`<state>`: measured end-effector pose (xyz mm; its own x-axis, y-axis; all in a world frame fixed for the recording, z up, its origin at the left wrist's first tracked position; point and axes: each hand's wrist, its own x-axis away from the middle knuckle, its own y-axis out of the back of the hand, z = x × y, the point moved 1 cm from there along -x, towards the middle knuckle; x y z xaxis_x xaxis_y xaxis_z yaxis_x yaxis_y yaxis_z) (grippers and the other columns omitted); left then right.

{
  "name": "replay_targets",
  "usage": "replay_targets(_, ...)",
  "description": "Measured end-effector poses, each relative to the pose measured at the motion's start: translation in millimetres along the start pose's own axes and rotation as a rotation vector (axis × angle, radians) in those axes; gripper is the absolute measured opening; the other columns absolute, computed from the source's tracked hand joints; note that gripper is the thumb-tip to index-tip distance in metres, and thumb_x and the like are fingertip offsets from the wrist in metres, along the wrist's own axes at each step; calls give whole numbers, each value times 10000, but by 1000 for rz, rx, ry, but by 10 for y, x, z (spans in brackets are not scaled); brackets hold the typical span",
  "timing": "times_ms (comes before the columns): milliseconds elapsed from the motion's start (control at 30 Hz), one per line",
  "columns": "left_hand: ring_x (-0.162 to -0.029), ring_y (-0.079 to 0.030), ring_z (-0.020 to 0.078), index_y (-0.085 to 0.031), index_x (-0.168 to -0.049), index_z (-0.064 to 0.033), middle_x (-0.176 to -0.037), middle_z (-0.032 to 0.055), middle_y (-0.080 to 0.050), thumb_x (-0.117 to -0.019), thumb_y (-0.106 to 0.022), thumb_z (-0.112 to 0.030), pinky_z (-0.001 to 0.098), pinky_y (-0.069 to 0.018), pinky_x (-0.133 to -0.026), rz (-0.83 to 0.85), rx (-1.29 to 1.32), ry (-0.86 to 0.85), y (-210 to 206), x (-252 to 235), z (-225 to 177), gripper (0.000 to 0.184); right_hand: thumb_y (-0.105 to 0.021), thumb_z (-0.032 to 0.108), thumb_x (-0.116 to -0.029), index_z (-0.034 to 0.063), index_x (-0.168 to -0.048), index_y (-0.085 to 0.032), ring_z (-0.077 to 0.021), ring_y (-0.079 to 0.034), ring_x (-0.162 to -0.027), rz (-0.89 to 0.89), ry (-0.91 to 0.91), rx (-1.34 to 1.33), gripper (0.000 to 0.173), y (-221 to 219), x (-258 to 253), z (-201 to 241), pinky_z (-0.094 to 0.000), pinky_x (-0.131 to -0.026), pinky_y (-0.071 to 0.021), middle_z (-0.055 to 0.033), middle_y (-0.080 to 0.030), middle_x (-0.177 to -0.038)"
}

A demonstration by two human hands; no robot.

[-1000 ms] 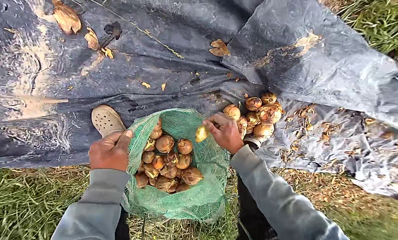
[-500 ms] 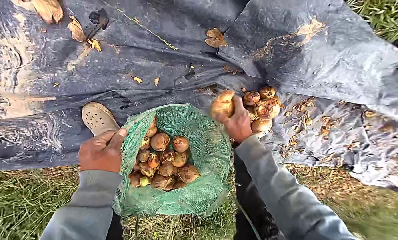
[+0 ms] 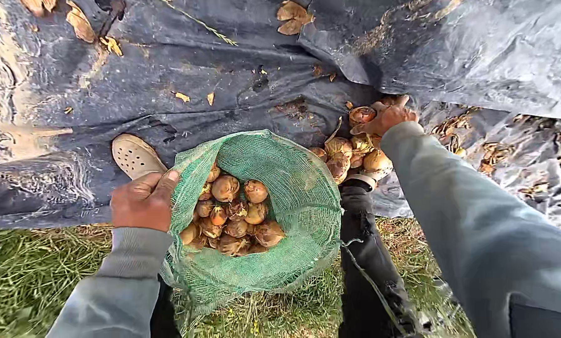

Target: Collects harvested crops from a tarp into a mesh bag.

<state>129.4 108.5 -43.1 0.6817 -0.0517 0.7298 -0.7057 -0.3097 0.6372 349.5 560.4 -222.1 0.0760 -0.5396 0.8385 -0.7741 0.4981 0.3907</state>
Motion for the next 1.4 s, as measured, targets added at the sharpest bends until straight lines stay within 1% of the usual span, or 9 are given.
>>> replay_targets(300,-679,-581,218,-732,-891,-44,-740,115,-645,-1038,-630,-305,514,-456,-670,-12,-24,-15,-60,11,-48,317,-816,617,-767,196,-1397,-593,-654,-551,-1152,4,84,-89,789,142,-32,-88,-796,-858,-444,-451,-307,-1529)
replay_targets(567,-696,-594,206,-741,-919,-42,-761,111,-660,-1036,-635,-275,497,-471,-688,-6,-29,-35,-140,71,-87,282,-866,612,-708,106,-1547,-416,-572,-359,-1425,90,-37,-492,1078,198,-1,332,-745,-1052,-370,-391,-260,-1592)
replay_targets(667,-695,-599,223,-733,-906,-32,-755,124,-657,-1035,-638,-257,518,-473,-684,11,-26,-41,-181,83,-86,277,-791,615,-762,175,-1598,-351,-520,-439,-1384,-30,-242,-660,1042,71,104,607,-641,-1011,-473,-357,-210,-1625)
replay_targets(800,-677,-593,204,-745,-901,-55,-738,95,-658,-1025,-656,-253,495,-471,-675,-6,-32,-30,-153,69,-74,251,-751,557,-784,296,-1572,-390,-487,-527,-1309,-99,-371,-808,905,-133,187,742,-608,-914,-525,-317,-233,-1635)
replay_targets(1033,-708,-612,231,-750,-915,-60,-764,108,-669,-1034,-634,-305,531,-475,-687,14,-22,-34,-134,74,-52,295,-724,753,-746,173,-1484,-527,-477,-363,-1457,-150,-281,-936,959,-103,-3,614,-646,-1076,-412,-311,-283,-1619)
replay_targets(1167,-686,-608,216,-756,-911,-67,-752,99,-670,-1032,-639,-287,520,-478,-677,-11,-5,-33,-95,50,-38,277,-775,626,-726,150,-1382,-614,-486,-497,-1315,-320,10,-821,826,200,501,671,-646,-954,-494,-323,-307,-1573)
replay_targets(1233,-660,-585,203,-755,-909,-66,-732,90,-657,-1032,-644,-271,500,-469,-661,-15,-5,-29,-89,57,-62,263,-851,531,-691,149,-1328,-651,-463,-579,-1209,-454,447,-784,769,202,1211,773,-597,-870,-564,-324,-340,-1543)
replay_targets(1300,-677,-589,215,-748,-914,-51,-742,103,-658,-1033,-645,-259,510,-472,-678,-2,10,-16,-81,70,-89,261,-861,496,-728,226,-1341,-664,-427,-582,-1227,-325,862,-623,698,64,1663,806,-585,-908,-563,-276,-438,-1493)
replay_targets(1400,-675,-584,212,-738,-908,-42,-742,107,-651,-1034,-644,-254,498,-473,-674,6,32,-27,-86,71,-64,264,-821,350,-837,232,-1350,-666,-461,-559,-1240,-284,722,-367,549,-143,1406,667,-642,-914,-508,-213,-560,-1405)
